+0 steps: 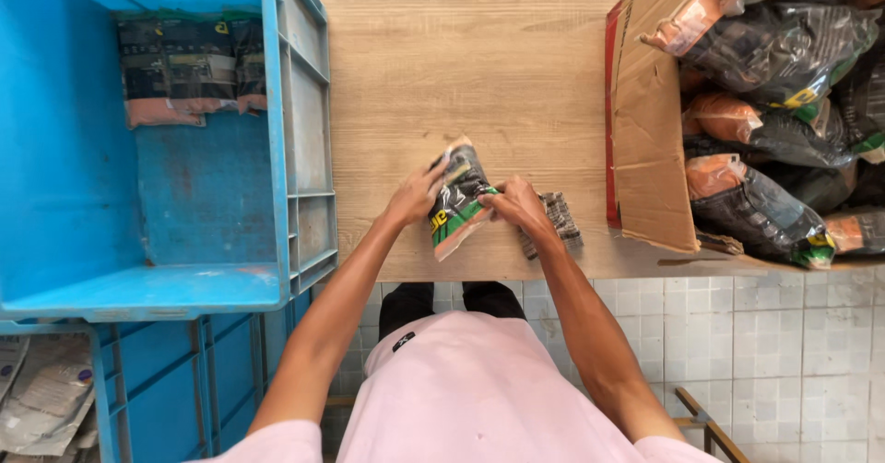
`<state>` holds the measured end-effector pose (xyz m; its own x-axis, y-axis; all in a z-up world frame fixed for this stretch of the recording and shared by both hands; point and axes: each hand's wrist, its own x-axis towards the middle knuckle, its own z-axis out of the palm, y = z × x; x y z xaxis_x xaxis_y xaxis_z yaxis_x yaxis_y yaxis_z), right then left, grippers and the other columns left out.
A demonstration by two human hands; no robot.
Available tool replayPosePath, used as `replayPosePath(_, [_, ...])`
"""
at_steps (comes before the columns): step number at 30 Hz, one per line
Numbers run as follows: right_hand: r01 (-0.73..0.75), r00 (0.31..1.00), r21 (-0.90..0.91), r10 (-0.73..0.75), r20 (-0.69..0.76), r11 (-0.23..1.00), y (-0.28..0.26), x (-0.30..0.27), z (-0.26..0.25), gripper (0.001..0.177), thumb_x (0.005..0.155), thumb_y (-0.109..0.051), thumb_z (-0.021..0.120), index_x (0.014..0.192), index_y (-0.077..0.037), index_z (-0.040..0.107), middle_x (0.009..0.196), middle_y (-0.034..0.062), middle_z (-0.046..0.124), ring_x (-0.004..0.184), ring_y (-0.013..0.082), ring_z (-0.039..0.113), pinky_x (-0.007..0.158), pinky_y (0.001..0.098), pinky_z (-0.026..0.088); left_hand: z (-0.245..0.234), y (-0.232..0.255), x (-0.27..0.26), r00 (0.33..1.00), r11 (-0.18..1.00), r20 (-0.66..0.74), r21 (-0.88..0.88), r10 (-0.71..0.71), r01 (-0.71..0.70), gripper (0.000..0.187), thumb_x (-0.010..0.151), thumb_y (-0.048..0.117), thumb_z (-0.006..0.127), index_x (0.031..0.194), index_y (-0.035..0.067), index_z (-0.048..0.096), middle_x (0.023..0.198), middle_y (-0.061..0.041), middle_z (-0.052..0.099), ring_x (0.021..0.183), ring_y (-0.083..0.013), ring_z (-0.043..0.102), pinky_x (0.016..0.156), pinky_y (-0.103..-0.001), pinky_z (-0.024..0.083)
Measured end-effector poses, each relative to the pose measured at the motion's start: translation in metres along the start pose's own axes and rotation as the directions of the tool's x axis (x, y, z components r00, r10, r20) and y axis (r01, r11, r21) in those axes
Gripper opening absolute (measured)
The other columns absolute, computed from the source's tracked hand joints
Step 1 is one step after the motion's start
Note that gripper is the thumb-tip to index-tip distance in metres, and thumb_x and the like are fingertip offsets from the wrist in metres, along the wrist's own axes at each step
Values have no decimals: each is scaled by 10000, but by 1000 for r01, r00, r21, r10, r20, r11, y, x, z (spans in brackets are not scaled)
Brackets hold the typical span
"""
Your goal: The person wipes the surface of small packaged items with a cloth on a wooden table, then places them into a blue crate. The person repeats this process for multiple packages, stacking them neatly inside the crate.
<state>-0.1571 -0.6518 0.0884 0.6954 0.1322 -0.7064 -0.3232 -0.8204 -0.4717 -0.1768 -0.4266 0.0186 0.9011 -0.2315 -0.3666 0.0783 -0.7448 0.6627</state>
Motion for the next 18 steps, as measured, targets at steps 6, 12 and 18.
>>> replayPosePath(6, [-146,989,796,94,112,587,9,24,14,279,837,-140,723,1008,62,635,713,99,617,498,199,674,440,217,566,-59,56,-64,948,736,272,-604,-168,304,466,933,490,553,1128,106,732,1204,-187,680,1181,-307,605,1068,-447,410])
replayPosePath(12, [-118,989,880,136,61,461,0,40,25,555,987,-491,515,1215,3,625,1027,105,686,953,183,719,829,265,607,-8,-13,-27,950,218,230,-936,-212,275,1114,814,907,204,1596,120,98,1582,-229,263,1379,-432,396,1133,-543,357])
replayPosePath(18, [-6,909,154,69,-412,988,55,58,83,683,876,-639,654,1334,-174,453,1278,202,539,1322,370,455,1181,523,232,53,-33,-1,914,813,33,-446,-404,375,758,916,637,569,1490,188,358,1411,-192,478,1333,-338,485,1135,-441,397])
